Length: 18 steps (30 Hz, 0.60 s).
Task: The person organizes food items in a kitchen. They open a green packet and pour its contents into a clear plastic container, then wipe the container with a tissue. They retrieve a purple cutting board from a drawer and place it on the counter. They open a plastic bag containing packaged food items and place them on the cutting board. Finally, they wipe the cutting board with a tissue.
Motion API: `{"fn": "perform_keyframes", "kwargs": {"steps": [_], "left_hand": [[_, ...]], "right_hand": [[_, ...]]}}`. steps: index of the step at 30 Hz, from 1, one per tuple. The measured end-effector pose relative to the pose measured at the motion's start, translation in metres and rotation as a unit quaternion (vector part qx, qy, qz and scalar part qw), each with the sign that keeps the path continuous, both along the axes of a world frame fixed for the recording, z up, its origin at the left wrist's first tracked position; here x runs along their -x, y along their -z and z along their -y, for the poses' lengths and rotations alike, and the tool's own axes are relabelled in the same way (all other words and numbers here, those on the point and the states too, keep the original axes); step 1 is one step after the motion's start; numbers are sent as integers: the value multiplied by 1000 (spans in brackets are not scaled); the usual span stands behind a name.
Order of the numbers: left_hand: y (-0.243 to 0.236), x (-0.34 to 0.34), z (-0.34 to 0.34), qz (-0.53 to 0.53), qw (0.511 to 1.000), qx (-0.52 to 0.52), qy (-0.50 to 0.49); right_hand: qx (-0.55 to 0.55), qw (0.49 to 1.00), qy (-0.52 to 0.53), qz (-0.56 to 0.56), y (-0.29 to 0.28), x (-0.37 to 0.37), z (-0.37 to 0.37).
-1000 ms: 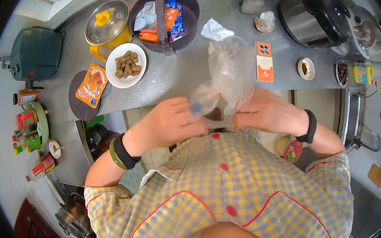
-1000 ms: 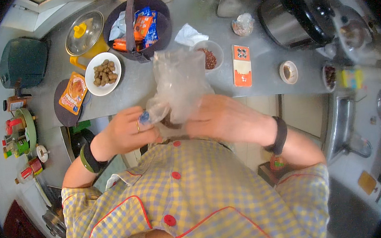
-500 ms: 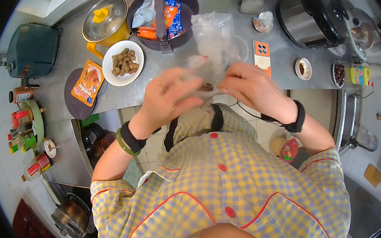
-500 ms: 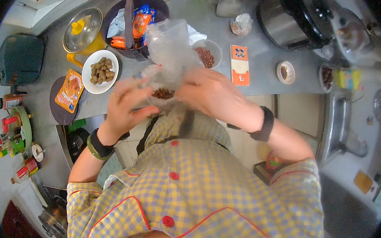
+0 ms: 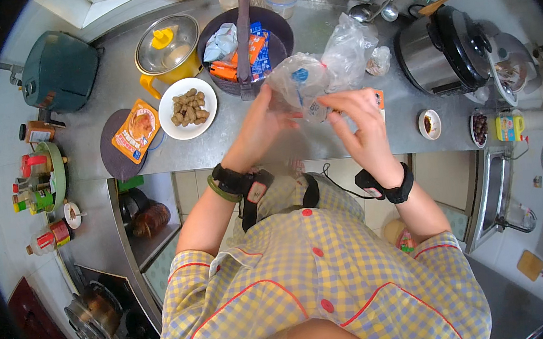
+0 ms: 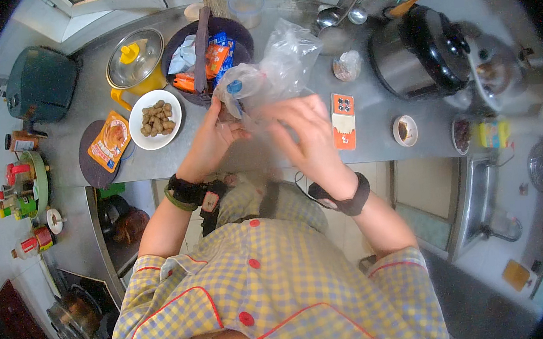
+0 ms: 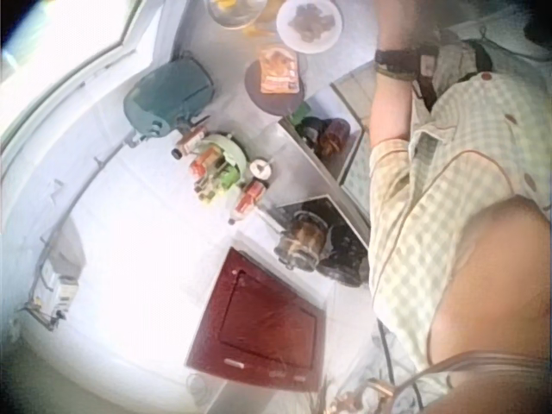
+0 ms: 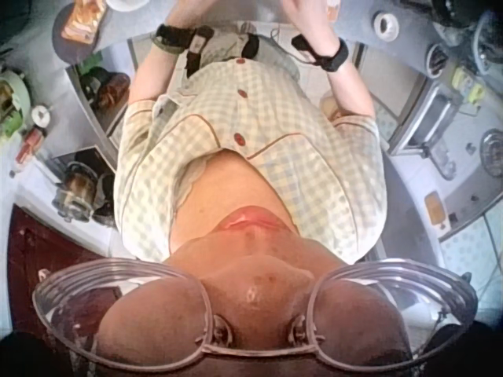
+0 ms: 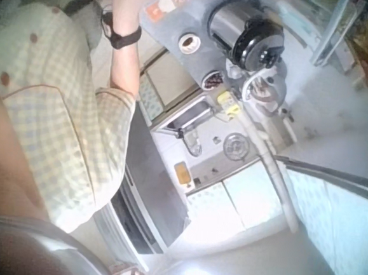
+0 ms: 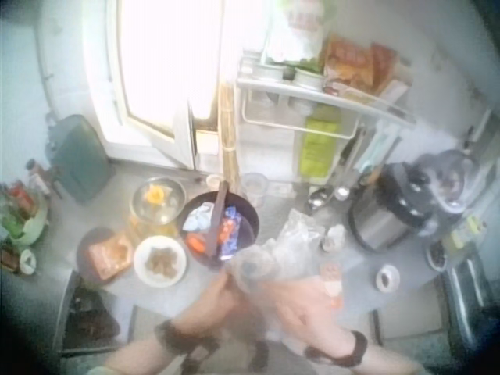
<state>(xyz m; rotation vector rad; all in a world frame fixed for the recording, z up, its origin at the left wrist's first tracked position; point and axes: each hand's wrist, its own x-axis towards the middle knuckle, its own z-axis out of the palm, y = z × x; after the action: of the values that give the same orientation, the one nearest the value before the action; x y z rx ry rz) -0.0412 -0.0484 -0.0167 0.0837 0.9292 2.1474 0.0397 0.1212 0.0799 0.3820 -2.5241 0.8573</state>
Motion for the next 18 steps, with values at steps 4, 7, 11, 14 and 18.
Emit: {"fn": "perform_keyframes", "kwargs": {"steps": [4,7,11,14,18], "left_hand": [[-5,13,3,-66,997,25,12],[-11,19,-4,-125,989,65,40],[-9,23,-12,-177,975,131,27],[-13,23,-18,-219,956,188,54],[-22,24,-23,-281,921,251,103]], "right_hand": [[26,999,12,40,-2,7,-10],[32,999,-9,17,21,23,-13],[103,965,81,228,50,40,-19],[287,907,78,299,83,44,-24],[603,711,65,357,103,44,-23]]}}
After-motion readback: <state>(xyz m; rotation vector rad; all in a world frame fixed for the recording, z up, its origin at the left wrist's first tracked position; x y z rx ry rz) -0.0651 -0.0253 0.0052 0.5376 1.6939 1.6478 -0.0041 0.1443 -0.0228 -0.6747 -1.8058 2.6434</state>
